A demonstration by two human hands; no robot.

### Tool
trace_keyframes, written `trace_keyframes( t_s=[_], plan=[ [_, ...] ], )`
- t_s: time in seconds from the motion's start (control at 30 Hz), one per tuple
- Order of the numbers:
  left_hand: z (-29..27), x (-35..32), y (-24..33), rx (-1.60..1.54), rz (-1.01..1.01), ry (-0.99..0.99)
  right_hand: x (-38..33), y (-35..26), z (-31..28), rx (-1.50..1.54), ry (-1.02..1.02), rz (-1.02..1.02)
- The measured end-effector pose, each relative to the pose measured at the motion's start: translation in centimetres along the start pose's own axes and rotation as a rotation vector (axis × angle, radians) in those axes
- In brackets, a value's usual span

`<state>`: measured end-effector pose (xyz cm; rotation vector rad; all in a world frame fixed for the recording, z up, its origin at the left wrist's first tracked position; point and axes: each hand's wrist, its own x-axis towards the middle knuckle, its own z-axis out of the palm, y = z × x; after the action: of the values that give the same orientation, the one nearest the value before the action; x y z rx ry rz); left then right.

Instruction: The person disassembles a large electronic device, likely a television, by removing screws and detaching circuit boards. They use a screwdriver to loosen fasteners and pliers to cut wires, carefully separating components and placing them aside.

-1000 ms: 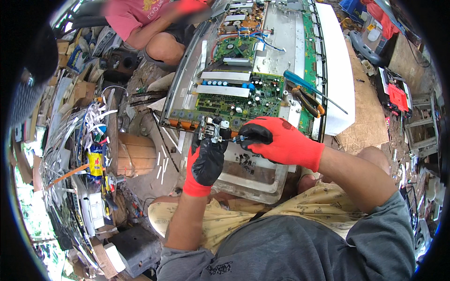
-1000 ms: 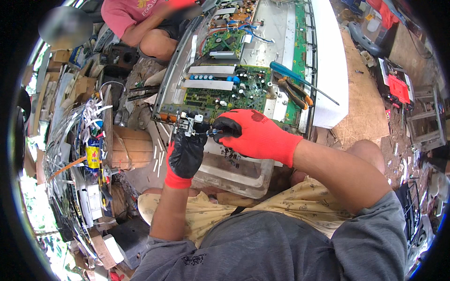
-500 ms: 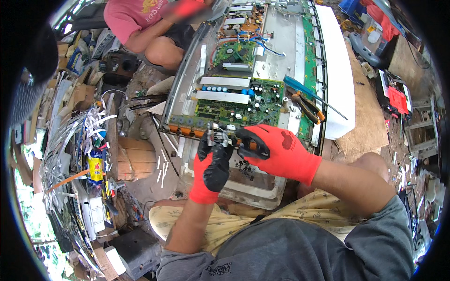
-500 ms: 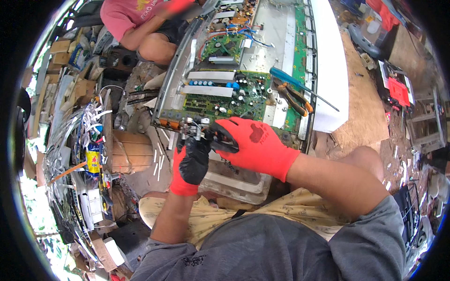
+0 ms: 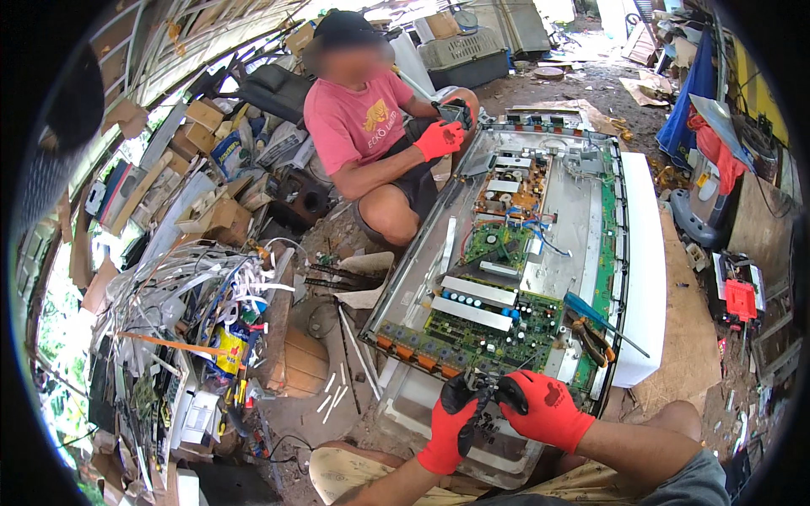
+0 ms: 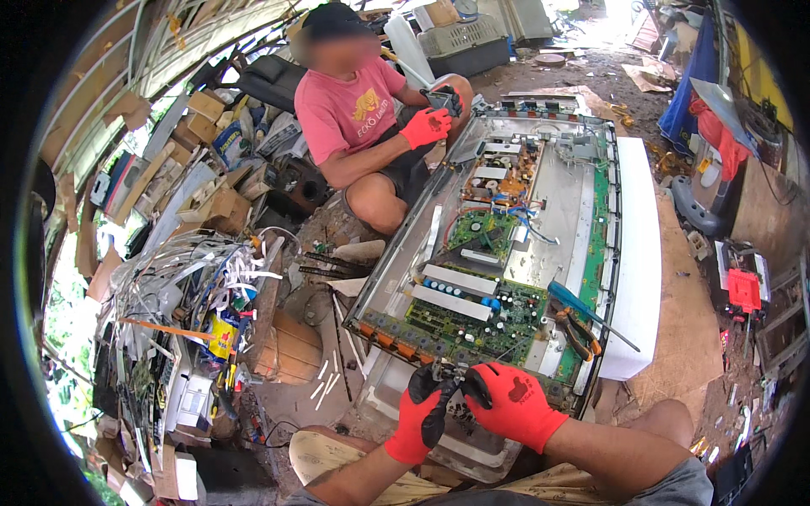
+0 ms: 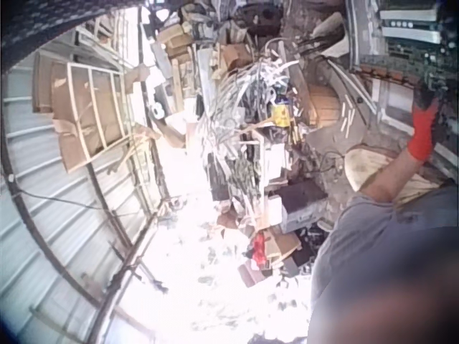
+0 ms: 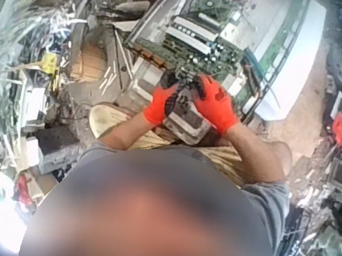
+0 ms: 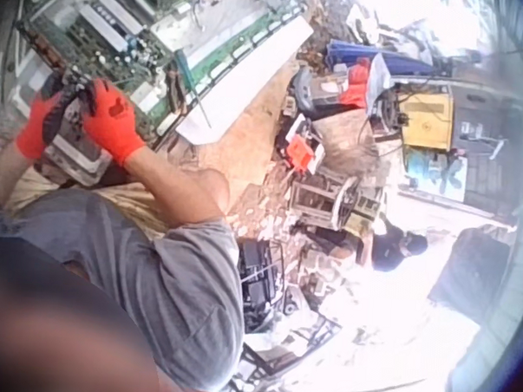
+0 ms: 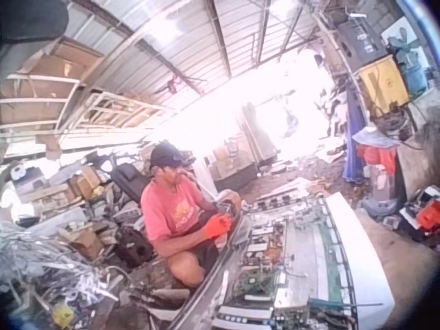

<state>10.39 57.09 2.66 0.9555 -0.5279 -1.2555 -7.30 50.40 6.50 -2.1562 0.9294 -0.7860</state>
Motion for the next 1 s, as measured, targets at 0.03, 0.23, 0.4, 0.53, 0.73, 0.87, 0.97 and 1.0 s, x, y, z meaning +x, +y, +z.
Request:
trace_keyframes(
  t_s=[0.03, 0.23, 0.4, 0.53, 0.73, 0.87, 0.97, 1.0],
  plan=[
    [-0.2, 0.0, -0.3, -0.012, -0.008, 0.002, -0.1, 0.0, 0.0, 0.018, -0.016, 0.031],
    [-1.3, 0.0, -1.5, 0.050, -0.039, 0.051, 0.1, -0.2, -0.3, -0.020, -0.059, 0.069],
    [-1.3, 0.0, -1.4, 0.035, -0.029, 0.051, 0.0, 0.2, -0.5, -0.088, -0.078, 0.015],
    [-1.9, 0.0, -1.7, 0.010, -0.066, 0.065, -0.1, 0.5, -0.4, -0.060, -0.090, 0.019],
    [-1.1, 0.0, -1.3, 0.079, -0.036, 0.003, 0.4, 0.2, -1.1, 0.144, -0.193, 0.206],
    [-1.2, 0.0, -0.6, 0.172, -0.028, -0.046, 0.4, 0.3, -1.2, 0.400, -0.210, 0.317],
    [-0.8, 0.2, 0.0, 0.156, -0.023, -0.097, 0.4, 1.4, -0.7, 0.625, -0.184, 0.363],
    [-0.8, 0.3, 0.0, 0.151, -0.018, -0.116, 0.5, 1.8, -0.5, 0.706, -0.189, 0.374]
  ],
)
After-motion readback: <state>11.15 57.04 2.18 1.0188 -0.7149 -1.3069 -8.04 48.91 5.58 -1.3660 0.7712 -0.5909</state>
